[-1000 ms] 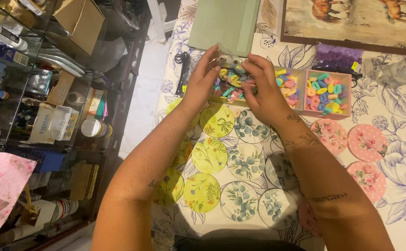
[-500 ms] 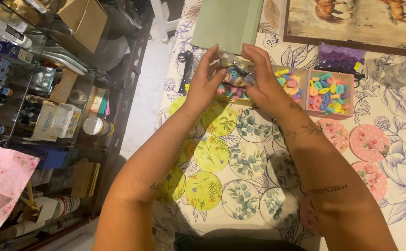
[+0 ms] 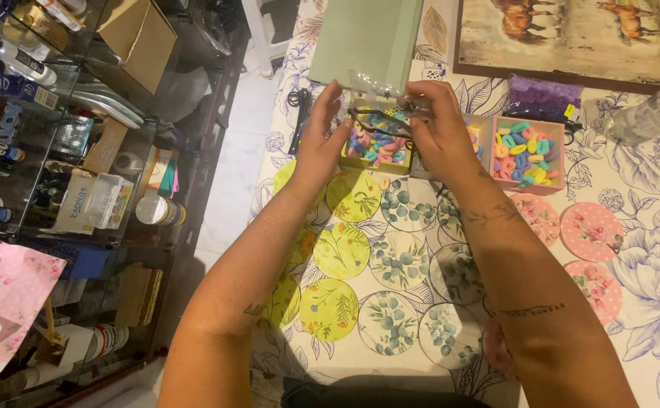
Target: The person organizes colored plastic items into small plastic bags, using scissors to trim bags or tags, and places the filled bags into boxes.
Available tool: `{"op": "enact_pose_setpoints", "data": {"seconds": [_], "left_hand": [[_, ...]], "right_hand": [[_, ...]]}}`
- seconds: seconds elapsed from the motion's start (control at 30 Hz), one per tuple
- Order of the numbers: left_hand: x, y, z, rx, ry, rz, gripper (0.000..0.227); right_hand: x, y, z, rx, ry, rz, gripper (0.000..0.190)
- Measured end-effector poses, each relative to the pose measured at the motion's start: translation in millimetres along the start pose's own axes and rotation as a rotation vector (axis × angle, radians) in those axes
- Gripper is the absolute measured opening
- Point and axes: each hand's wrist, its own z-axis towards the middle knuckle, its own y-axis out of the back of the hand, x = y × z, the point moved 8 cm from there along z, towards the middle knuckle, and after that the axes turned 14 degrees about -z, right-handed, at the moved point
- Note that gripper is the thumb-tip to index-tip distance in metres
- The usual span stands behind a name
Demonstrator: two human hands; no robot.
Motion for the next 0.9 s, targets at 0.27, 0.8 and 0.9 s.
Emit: {"op": "enact_pose_setpoints", "data": {"seconds": [0.27, 0.8, 0.9], "left_hand": [[4, -32, -44, 0.273, -0.357, 0.799, 0.013], [12, -85, -61, 0.341, -0.606, 1.079, 0.012], [-5, -77, -52, 0.277, -0.501, 0.943, 0.006]], "right_hand": [[-32, 7, -22, -0.307, -0.434, 0.681, 0.048], [-102, 26, -119, -0.409, -0.832, 1.189, 0.032], [-48, 52, -127, -0.43, -0.896, 1.191, 0.031]]}}
